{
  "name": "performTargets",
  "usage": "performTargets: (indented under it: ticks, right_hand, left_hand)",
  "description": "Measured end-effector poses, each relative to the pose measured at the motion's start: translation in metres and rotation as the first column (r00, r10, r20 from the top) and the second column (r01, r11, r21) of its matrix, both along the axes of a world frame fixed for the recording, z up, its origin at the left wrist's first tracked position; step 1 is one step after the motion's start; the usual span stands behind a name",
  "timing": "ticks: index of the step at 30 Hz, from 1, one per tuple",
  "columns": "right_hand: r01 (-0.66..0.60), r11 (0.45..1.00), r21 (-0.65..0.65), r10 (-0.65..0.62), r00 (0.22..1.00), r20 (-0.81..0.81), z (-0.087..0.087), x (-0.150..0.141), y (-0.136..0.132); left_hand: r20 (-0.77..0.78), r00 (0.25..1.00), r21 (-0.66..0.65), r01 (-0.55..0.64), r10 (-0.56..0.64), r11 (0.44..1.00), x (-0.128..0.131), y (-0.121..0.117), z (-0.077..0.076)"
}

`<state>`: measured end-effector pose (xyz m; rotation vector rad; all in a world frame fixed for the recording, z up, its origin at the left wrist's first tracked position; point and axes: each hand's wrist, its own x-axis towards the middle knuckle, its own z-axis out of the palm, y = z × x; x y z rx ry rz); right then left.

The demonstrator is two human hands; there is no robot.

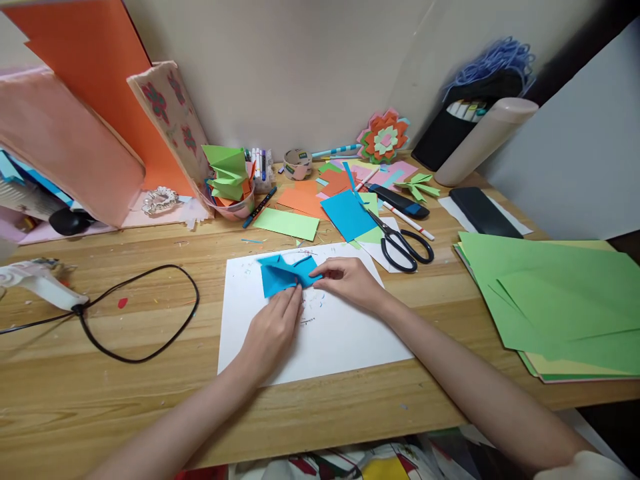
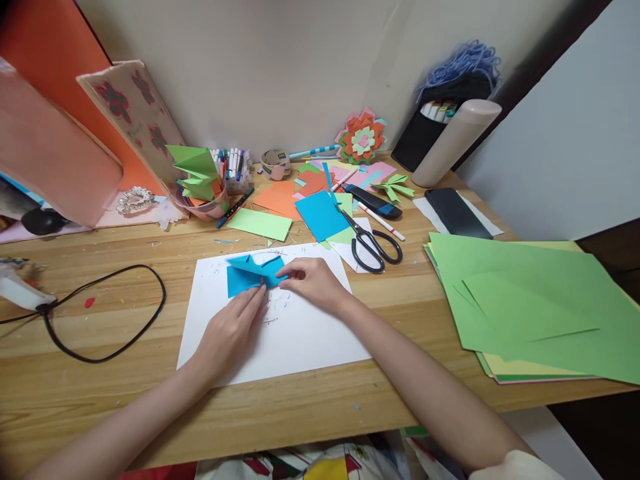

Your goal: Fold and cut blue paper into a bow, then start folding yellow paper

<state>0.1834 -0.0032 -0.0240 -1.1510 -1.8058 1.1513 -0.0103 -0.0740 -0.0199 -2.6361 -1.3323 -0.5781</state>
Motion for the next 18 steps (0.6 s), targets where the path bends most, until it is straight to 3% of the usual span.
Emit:
performTargets:
  ticks: [4, 7, 13, 18]
  right_hand:
    - [0.018, 1.0, -0.002, -0.018, 0.999, -0.03, 0.001, -0.001, 0.001]
    - [0.045, 0.998, -0.041, -0.048, 0.996, -0.07, 0.001, -0.001, 0.003]
    - [0.057, 0.984, -0.169, -0.078, 0.99, -0.117, 0.0, 0.001, 0.007]
    - [0.001, 0.997, -0.079, -0.009, 0.995, -0.098, 0.001, 0.002, 0.006]
  left_hand:
    - [-0.045, 0.995, -0.104, -0.089, 0.084, 0.991, -0.002, 0.012, 0.003]
    - [-0.071, 0.997, -0.111, -0.018, 0.01, 0.994, -0.005, 0.024, 0.007]
    - [0.021, 0.996, 0.034, 0.092, -0.092, 0.995, -0.016, 0.05, 0.006]
    - [-0.007, 0.981, 0.057, 0.194, -0.194, 0.979, -0.017, 0.056, 0.003]
